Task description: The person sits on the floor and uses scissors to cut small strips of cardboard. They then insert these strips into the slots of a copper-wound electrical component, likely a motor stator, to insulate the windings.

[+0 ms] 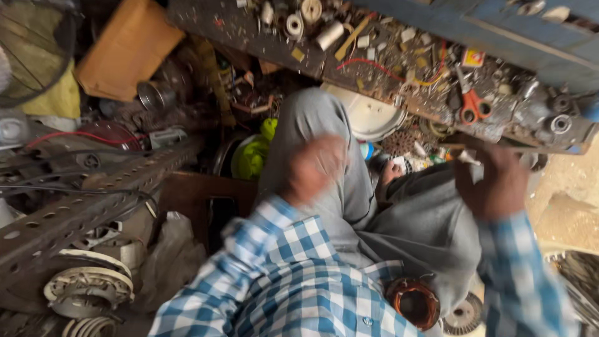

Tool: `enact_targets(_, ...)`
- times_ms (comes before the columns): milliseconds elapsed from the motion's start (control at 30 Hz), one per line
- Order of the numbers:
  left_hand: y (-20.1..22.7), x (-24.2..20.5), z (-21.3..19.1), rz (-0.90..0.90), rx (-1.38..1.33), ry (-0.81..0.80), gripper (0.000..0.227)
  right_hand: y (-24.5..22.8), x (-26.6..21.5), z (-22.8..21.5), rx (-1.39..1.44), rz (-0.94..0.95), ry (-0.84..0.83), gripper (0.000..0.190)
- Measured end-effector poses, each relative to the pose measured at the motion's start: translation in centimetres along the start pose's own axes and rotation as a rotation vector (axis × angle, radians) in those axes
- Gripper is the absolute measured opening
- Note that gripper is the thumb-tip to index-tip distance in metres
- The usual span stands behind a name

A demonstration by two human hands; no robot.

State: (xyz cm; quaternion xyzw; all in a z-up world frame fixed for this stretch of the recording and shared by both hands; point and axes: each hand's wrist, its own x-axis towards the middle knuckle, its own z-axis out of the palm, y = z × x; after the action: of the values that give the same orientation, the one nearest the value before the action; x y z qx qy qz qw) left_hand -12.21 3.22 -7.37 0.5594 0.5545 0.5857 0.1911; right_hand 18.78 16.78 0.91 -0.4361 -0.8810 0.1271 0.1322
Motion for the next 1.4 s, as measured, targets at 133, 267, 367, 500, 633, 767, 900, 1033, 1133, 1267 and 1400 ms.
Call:
enact_targets(133,-12.9,0.6,-9.1,-0.634,0.257,0.178,0.022,4.7,5.2,4.8,-0.092,-0.06,0.076,0.029)
enact_targets(267,-24.2,0.2,-15.2,-0.954,0.789,-0.034,0.07,6.5,7.1,7.4,-0.191,-0.066,-0.009,0.026)
enact_targets(367,-27.6,-3.1,-15.6,-1.186,0.817,-0.067,0.072,7.3,6.1,7.8,-0.191,0.016,0.019,0.028)
enact_targets(500,-29.3,-4.5,-15.4,-1.378,0.664,-0.053,0.073,8.1,6.4,7.0,-0.24,0.149,0.011,0.021)
enact_targets(633,-30.7,-3.6,-16.1,-1.457,0.404,0.018,0.075,9.1,6.6,6.9,-0.171,0.03,0.033,0.03)
enact_targets(767,-30.3,-3.2,-16.6,-1.479,0.137,0.037,0.077,9.6,6.6,7.5,-0.214,0.055,0.008,0.033)
enact_targets(900,-29.3,-1.7,-15.1,-1.474,0.446,0.038,0.112,9.7,6.7,7.5,-0.241,0.14,-0.04,0.043)
enact_targets(1033,-27.9,-0.6,-15.5,-1.52,0.696,-0.081,0.127,8.7,7.1,7.2,-0.338,0.158,-0.044,0.036)
enact_targets(1133,-27.1,0.0,-16.5,-1.426,0.784,-0.053,0.126,7.0,5.6,5.8,-0.342,0.139,-0.044,0.036)
enact_targets(1267,-25.7,1.4,-16.3,-1.114,0.729,0.03,0.124,2.6,3.0,2.7,-0.157,0.055,-0.022,0.045)
enact_targets(1400,-24.9,1.1,-13.8,-0.736,0.938,-0.079,0.105,-3.7,0.1,2.4,0.402,0.219,-0.061,0.062)
